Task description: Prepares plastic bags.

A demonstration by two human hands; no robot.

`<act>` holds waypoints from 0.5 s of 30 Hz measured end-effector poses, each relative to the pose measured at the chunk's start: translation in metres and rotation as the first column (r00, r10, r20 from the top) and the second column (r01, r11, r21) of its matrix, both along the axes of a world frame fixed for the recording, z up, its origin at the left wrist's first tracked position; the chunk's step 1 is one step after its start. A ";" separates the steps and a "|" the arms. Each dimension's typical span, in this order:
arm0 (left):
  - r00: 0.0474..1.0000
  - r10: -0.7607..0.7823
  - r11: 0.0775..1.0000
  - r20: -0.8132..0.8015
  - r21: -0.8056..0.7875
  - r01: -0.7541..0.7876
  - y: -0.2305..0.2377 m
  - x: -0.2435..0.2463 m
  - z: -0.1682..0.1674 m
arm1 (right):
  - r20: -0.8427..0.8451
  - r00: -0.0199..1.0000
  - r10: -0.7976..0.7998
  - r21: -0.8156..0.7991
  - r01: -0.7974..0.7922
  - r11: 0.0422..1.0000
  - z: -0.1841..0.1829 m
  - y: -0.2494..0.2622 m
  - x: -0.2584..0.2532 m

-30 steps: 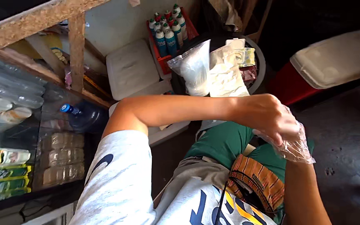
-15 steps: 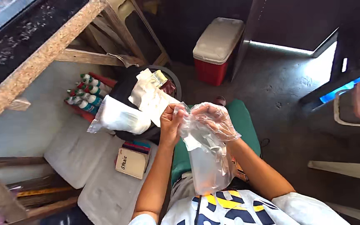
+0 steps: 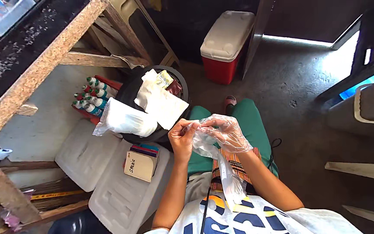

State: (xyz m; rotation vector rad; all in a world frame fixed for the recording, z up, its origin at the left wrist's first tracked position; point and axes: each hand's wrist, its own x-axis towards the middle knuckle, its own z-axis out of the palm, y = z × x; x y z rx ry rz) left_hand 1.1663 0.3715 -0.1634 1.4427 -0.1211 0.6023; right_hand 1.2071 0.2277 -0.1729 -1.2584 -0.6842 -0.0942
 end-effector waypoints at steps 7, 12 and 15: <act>0.991 -0.079 0.988 -0.110 -0.140 0.064 0.014 -0.005 -0.003 | -0.074 0.992 0.103 0.063 -0.099 0.993 -0.004 -0.009 0.008; 0.995 0.059 0.996 -0.081 0.073 -0.053 0.012 -0.003 -0.010 | 0.005 0.998 0.058 -0.074 -0.057 0.996 0.002 0.003 0.000; 0.995 0.056 0.993 -0.079 0.112 -0.047 0.010 -0.005 -0.015 | -0.014 1.000 -0.001 -0.122 0.000 0.993 -0.002 0.012 -0.005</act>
